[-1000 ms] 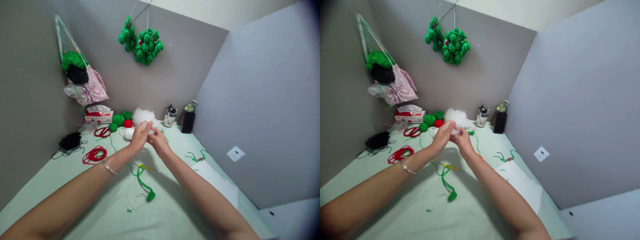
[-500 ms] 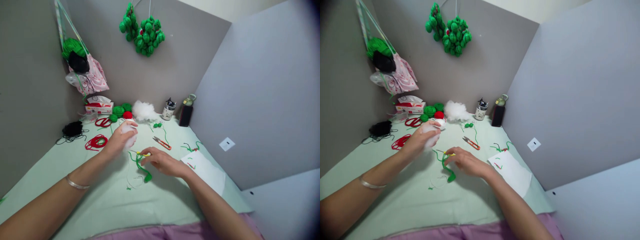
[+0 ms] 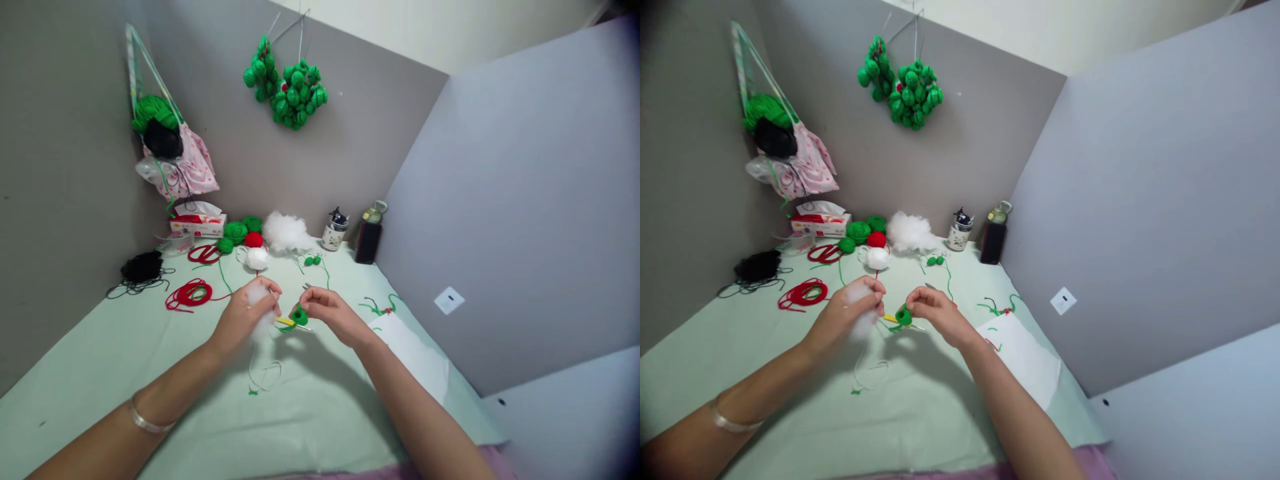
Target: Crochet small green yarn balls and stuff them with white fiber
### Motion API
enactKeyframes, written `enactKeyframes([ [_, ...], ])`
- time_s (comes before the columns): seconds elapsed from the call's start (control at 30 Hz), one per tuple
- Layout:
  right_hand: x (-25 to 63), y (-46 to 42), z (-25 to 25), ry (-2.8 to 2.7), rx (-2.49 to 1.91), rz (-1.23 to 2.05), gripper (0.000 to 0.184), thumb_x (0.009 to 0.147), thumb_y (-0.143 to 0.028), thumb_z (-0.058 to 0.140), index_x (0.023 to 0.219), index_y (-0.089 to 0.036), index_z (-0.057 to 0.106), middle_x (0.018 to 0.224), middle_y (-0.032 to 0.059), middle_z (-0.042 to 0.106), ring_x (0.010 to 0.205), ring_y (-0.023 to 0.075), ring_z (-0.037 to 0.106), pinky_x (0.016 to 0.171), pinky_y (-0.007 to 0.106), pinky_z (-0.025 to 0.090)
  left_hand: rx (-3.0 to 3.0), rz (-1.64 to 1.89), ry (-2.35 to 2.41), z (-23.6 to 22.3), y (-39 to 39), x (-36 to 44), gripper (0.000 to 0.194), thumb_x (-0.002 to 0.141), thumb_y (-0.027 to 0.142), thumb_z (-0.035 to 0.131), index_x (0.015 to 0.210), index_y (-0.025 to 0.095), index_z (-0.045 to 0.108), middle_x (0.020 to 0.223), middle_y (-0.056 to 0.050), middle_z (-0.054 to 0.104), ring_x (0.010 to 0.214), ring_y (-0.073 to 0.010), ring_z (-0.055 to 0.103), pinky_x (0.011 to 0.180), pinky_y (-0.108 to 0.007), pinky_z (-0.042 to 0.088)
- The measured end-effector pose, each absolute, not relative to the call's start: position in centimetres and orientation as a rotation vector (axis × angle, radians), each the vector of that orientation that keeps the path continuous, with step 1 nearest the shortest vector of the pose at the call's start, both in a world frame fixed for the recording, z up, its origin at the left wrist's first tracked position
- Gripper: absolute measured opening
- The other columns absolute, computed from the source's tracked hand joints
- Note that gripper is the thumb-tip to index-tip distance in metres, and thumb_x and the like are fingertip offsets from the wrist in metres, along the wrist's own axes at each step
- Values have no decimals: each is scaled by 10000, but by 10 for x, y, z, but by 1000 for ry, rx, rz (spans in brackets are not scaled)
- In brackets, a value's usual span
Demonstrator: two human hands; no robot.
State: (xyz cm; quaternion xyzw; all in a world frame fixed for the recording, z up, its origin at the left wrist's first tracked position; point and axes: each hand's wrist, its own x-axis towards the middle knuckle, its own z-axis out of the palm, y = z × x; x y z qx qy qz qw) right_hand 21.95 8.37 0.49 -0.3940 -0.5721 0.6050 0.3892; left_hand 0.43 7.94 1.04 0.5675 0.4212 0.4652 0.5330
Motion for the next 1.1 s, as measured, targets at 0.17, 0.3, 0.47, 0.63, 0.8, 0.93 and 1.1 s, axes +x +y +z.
enactKeyframes([
  [0.17, 202, 85, -7, -1237, -1031, 1528, 244, 784, -384, 768, 814, -195, 617, 794, 25, 717, 773, 168, 670, 802, 329, 534, 1494, 1169, 1086, -10, 76, 10, 246, 845, 435, 681, 942, 218, 616, 924, -14, 668, 784, -188, 600, 713, -287, 457],
  [0.3, 190, 82, -18, -1134, -1033, 1479, 268, 753, -398, 791, 802, -189, 631, 816, 17, 700, 767, 151, 627, 719, 273, 492, 1573, 1139, 1118, -27, 75, 14, 353, 759, 372, 749, 1056, 224, 627, 1055, -41, 682, 874, -216, 627, 782, -317, 487],
  [0.47, 184, 81, -26, -1099, -1017, 1396, 284, 723, -399, 829, 803, -178, 670, 743, -20, 643, 683, 108, 538, 661, 237, 410, 1629, 1152, 1203, -38, 73, 21, 345, 764, 385, 737, 1032, 239, 576, 991, -14, 677, 808, -205, 612, 731, -313, 487],
  [0.63, 183, 82, -29, -1094, -1006, 1408, 350, 680, -445, 856, 777, -176, 656, 690, -27, 601, 623, 101, 505, 626, 245, 400, 1709, 1165, 1274, -37, 73, 22, 221, 808, 394, 661, 949, 247, 576, 874, 12, 653, 757, -215, 609, 718, -330, 486],
  [0.8, 180, 83, -23, -1155, -957, 1502, 438, 774, -603, 753, 943, -220, 625, 809, -15, 629, 671, 119, 588, 696, 284, 483, 1807, 1219, 1327, -34, 82, 14, 215, 821, 345, 589, 1014, 249, 588, 1009, -33, 647, 932, -265, 633, 830, -384, 500],
  [0.93, 181, 83, -19, -1383, -954, 1577, 461, 722, -565, 835, 935, -188, 677, 698, -27, 625, 559, 105, 513, 569, 253, 382, 1916, 1245, 1307, -36, 87, 6, 217, 833, 340, 578, 1030, 252, 596, 1042, -38, 612, 1009, -272, 624, 893, -386, 484],
  [1.1, 193, 82, -20, -1441, -1025, 1393, 344, 831, -479, 754, 711, -167, 675, 556, -58, 494, 547, 91, 376, 558, 255, 284, 1965, 1219, 1314, -40, 91, 1, 193, 856, 295, 548, 1041, 247, 580, 1038, -35, 588, 988, -260, 614, 901, -382, 468],
])
